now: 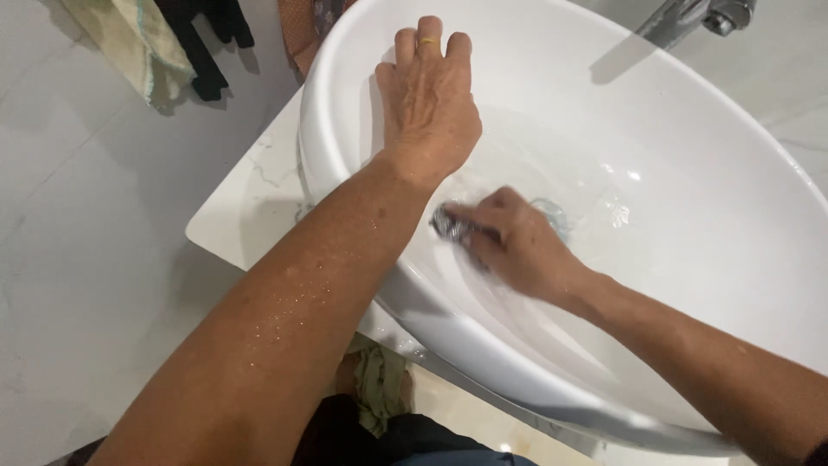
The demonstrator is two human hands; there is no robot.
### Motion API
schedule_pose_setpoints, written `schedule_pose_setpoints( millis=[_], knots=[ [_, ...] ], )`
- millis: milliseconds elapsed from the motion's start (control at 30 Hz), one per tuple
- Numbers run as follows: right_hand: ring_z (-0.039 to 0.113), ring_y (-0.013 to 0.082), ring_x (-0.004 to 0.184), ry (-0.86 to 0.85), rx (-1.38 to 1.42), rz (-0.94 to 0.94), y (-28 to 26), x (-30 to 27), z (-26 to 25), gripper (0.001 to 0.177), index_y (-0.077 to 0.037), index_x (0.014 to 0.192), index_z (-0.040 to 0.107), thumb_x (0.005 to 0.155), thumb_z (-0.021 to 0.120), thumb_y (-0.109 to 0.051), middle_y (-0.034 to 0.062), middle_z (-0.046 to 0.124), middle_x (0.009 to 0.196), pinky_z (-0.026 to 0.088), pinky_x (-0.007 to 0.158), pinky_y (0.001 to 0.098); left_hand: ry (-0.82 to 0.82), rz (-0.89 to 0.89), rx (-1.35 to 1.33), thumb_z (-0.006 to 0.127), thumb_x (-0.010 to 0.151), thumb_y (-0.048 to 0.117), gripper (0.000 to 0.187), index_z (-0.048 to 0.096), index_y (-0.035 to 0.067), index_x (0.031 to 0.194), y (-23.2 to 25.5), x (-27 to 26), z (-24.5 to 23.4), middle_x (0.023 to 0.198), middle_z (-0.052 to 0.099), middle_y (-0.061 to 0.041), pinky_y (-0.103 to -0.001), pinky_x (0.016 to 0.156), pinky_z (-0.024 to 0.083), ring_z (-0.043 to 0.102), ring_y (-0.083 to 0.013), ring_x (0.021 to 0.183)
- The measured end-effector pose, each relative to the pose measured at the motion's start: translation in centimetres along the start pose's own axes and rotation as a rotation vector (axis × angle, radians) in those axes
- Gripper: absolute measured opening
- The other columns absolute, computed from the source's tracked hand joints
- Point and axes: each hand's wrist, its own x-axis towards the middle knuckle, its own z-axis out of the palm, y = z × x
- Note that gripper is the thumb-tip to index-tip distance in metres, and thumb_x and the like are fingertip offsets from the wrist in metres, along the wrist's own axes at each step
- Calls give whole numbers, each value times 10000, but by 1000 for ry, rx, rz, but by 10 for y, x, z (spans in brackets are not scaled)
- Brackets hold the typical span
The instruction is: Scrubbing the inside of a bathroom sink with a scouring pad.
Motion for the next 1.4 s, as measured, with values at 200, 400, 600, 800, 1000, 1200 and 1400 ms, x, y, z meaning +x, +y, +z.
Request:
schedule_pose_setpoints(
  millis=[200, 400, 600, 800, 1000, 1200, 1400],
  knots=[
    [521, 302, 1184, 391, 141, -164, 21, 77, 12, 423, -117, 1367, 588, 946, 624, -89, 184, 525, 1284, 509, 1020, 498, -69, -36, 31, 714, 770, 58, 519, 623, 27, 1280, -4, -2, -3, 1398, 475, -212, -502, 964, 431, 464, -323, 1268],
    [232, 380, 1598, 610, -556, -417, 99, 130, -9, 633, -137, 1634, 444, 1044, 668, -183, 171, 321, 1703, 207, 1304, 619, -258, -52, 148, 665, 830, 118, 514, 570, 62, 1333, 2, -6, -26, 1491, 411, -199, -547, 1026, 365, 363, -334, 1383],
    [106, 385, 1656, 514, -626, -302, 161, 90, -65, 649, -516, 1618, 293, 1018, 534, -462, 81, 215, 1805, 53, 1251, 754, -253, -7, 222, 631, 823, 60, 614, 502, 62, 1424, -1, -9, -14, 1587, 313, -198, -573, 1117, 278, 209, -348, 1497],
    [98, 252, 1606, 285, -1669, 127, 176, -8, -101, 578, -661, 1585, 170, 1038, 354, -626, -72, 174, 1758, 59, 1304, 489, -490, -24, 350, 605, 798, 12, 785, 379, 126, 1541, 9, -8, -23, 1672, 127, -183, -621, 1206, 56, 8, -379, 1536],
    [84, 234, 1581, -242, -1558, 364, 197, -121, -101, 626, -567, 1571, 144, 1005, 408, -530, -78, 104, 1722, 104, 1294, 408, -695, -4, 364, 655, 888, 390, 831, 252, 186, 1586, 22, -16, -29, 1677, 46, -169, -666, 1187, -11, -72, -430, 1525],
    [90, 301, 1605, -465, -1193, 579, 172, -195, -81, 580, -458, 1578, 276, 1020, 421, -520, 3, 189, 1719, 159, 1299, 498, -850, 128, 445, 566, 912, 568, 863, 195, 229, 1614, 23, -29, -17, 1692, 37, -152, -757, 1131, 13, -92, -462, 1523],
    [63, 364, 1593, -862, -1206, -61, 141, -219, -54, 431, -381, 1551, 384, 1120, 374, -380, 14, 115, 1756, 135, 1260, 634, -1010, 130, 559, 509, 927, 649, 864, 152, 284, 1624, 43, -31, -34, 1697, -26, -168, -772, 1124, 18, -99, -461, 1530]
  ],
)
